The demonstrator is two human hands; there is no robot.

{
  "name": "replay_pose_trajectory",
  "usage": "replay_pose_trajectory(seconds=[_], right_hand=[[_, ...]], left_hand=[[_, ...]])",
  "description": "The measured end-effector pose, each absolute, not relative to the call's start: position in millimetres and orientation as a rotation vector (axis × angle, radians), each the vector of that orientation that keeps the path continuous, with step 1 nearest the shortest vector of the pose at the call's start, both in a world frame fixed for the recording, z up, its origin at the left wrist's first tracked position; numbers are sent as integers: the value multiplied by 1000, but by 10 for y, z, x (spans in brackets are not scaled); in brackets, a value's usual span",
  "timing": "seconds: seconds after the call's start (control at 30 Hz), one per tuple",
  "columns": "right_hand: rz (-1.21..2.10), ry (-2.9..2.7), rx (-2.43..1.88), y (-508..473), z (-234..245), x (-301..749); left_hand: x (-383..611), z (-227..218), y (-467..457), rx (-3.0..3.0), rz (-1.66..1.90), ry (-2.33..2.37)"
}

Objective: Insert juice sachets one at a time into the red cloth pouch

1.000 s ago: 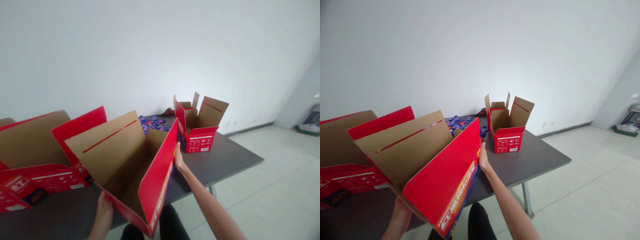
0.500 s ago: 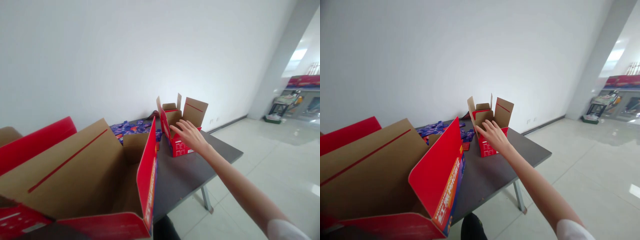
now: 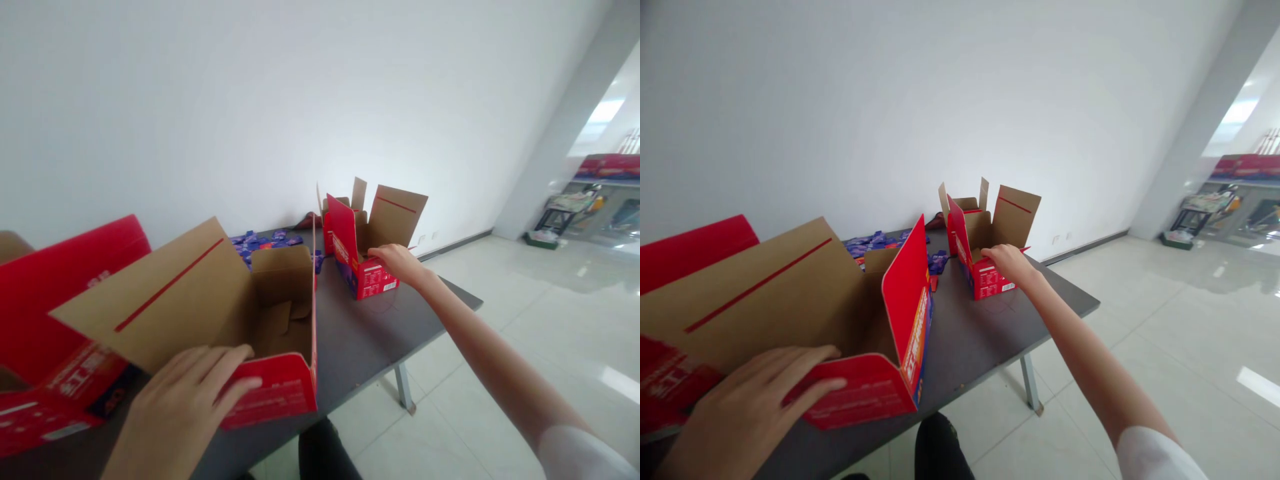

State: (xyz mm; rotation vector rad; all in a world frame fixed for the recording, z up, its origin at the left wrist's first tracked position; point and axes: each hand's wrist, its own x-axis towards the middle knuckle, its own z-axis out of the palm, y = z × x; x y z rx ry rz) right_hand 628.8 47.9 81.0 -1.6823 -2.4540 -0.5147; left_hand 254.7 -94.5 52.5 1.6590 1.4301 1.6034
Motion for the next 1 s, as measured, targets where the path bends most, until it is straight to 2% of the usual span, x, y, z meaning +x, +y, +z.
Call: replay_pose_trajectory(seconds=[0.1, 0.27, 0.37, 0.43, 0.5, 0.53, 0.6, 0.73, 0.8, 1.0], right_hand=[[-487, -2438, -1621, 608, 793, 6249], [-474, -2341, -1467, 524, 789, 6057], [-227, -1914, -1220, 176, 639, 5818], [113, -1537, -1073, -52, 418, 5609], [502, -1479, -1035, -183, 139, 5389], [700, -1460, -1030, -207, -1, 5282], [1019, -1409, -1020, -202, -239, 5085], [1146, -1444, -1053, -218, -498, 4766], [1142, -1498, -1051, -302, -556, 4635], [1225, -1587, -948, -427, -637, 4414]], left_hand=[[2646, 603, -796, 2027, 1356, 1456], [2663, 564, -713, 2291, 1232, 1501], [2656, 463, -903, 2176, 1584, 1458], [2639, 305, -1077, 1823, 2031, 1512], [2597, 80, -1207, 1456, 2257, 1525], [2564, -43, -1238, 1365, 2214, 1508], [2476, -274, -1228, 1321, 1906, 1473], [2277, -549, -1098, 1370, 1318, 1577], [2193, -595, -1097, 1381, 1259, 1656], [1966, -676, -1319, 1233, 1397, 1765]])
